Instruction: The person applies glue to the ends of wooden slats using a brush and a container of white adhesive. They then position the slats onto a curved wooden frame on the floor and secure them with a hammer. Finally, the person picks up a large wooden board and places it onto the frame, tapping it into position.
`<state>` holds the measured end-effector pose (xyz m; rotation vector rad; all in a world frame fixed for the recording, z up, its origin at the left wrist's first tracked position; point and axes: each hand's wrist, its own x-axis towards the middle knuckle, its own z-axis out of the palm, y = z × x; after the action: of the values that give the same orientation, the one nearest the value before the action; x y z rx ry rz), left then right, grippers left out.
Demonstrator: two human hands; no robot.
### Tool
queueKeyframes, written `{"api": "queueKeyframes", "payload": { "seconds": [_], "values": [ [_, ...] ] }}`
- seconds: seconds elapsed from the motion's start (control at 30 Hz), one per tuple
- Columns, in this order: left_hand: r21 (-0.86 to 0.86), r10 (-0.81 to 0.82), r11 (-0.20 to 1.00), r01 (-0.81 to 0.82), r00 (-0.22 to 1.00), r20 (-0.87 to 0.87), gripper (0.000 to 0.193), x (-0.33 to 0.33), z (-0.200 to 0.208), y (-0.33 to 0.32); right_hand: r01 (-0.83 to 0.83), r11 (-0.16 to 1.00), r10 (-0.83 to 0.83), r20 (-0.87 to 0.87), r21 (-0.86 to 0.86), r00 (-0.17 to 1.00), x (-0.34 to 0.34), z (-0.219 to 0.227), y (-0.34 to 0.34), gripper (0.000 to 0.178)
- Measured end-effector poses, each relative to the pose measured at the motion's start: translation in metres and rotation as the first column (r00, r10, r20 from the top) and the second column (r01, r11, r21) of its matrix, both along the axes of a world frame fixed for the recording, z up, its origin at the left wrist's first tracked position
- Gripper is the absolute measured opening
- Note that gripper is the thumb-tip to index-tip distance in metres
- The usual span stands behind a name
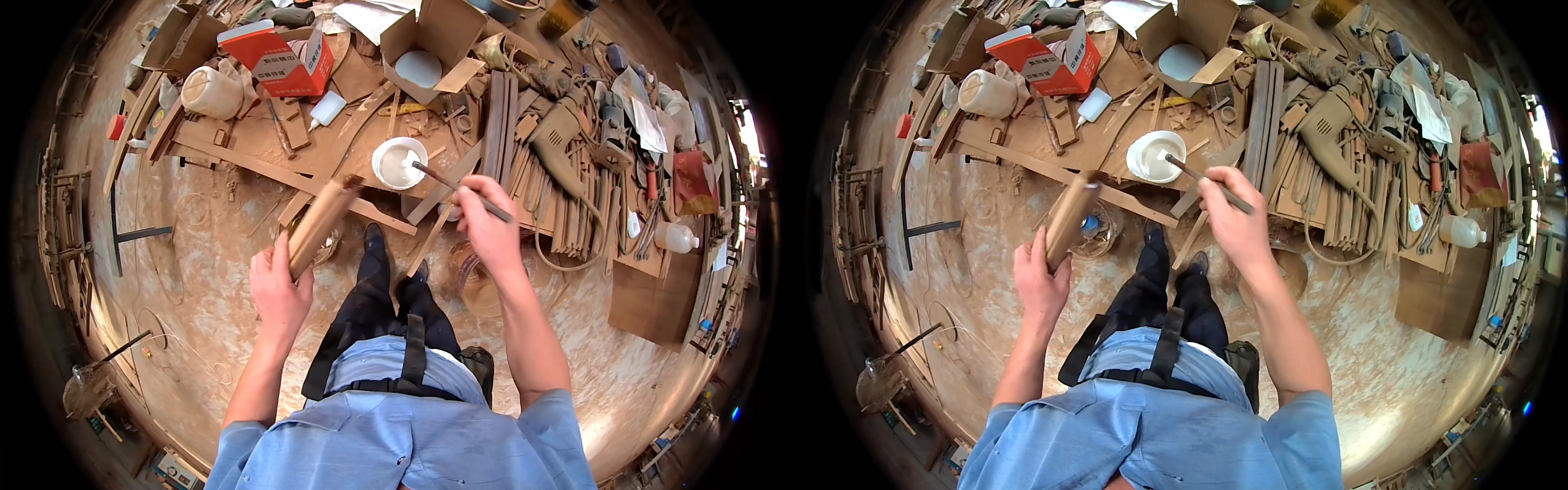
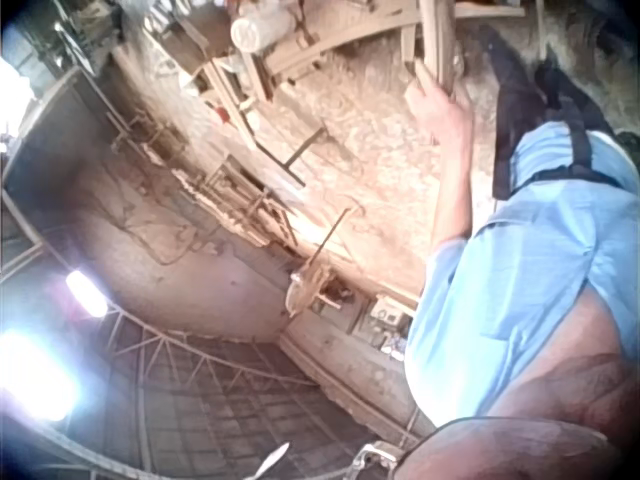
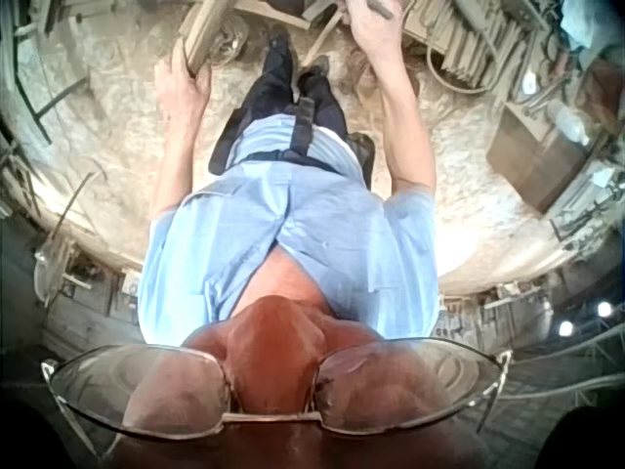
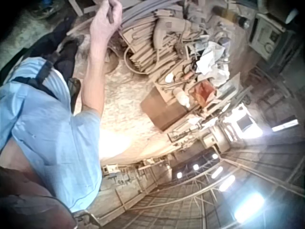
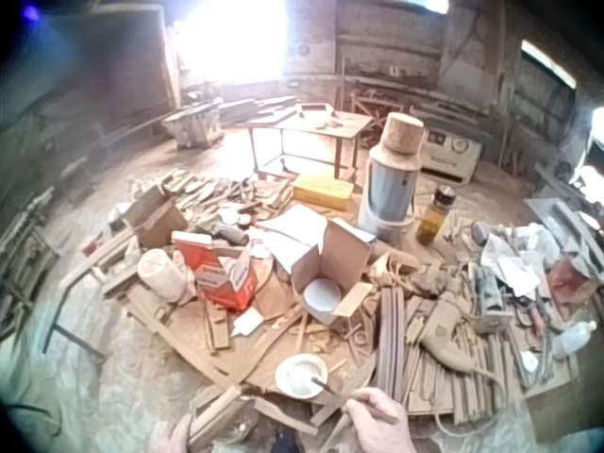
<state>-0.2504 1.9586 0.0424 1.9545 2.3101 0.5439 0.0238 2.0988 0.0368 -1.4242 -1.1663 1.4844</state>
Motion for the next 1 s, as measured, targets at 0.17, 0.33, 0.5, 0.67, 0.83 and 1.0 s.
{"api": "queueKeyframes", "payload": {
  "seconds": [0.17, 0.33, 0.5, 0.67, 0.83, 1.0],
  "values": [
    [-0.318, 0.469, 0.867, -0.384, 0.416, 0.779, 0.028, -0.015, 0.011, 0.001, -0.244, 0.921, 0.150, 0.300, 0.304, 0.942, -0.024, -0.042, 0.021, 0.018],
    [-0.362, 0.282, 0.796, -0.485, -0.232, 0.931, 0.035, -0.042, 0.016, 0.015, -0.402, 0.858, 0.231, 0.460, 0.319, 0.858, -0.034, -0.055, 0.030, 0.017],
    [-0.437, 0.194, 0.789, -0.432, -0.501, 0.844, 0.035, -0.058, 0.012, 0.022, -0.230, 0.941, 0.144, 0.322, 0.247, 0.936, -0.033, -0.053, 0.034, 0.018],
    [-0.408, 0.106, 0.817, -0.407, -0.590, 0.801, 0.038, -0.056, 0.003, 0.041, 0.000, 0.973, -0.020, -0.082, -0.229, 0.996, -0.026, -0.052, 0.039, 0.021],
    [-0.387, 0.052, 0.840, -0.380, -0.654, 0.754, 0.032, -0.049, -0.002, 0.057, 0.043, 0.933, -0.177, -0.352, -0.357, 0.919, -0.007, -0.052, 0.041, 0.019],
    [-0.332, -0.008, 0.872, -0.359, -0.689, 0.725, 0.040, -0.045, -0.009, 0.064, 0.130, 0.944, -0.283, -0.538, -0.304, 0.794, 0.004, 0.001, 0.027, 0.018]
  ]
}}
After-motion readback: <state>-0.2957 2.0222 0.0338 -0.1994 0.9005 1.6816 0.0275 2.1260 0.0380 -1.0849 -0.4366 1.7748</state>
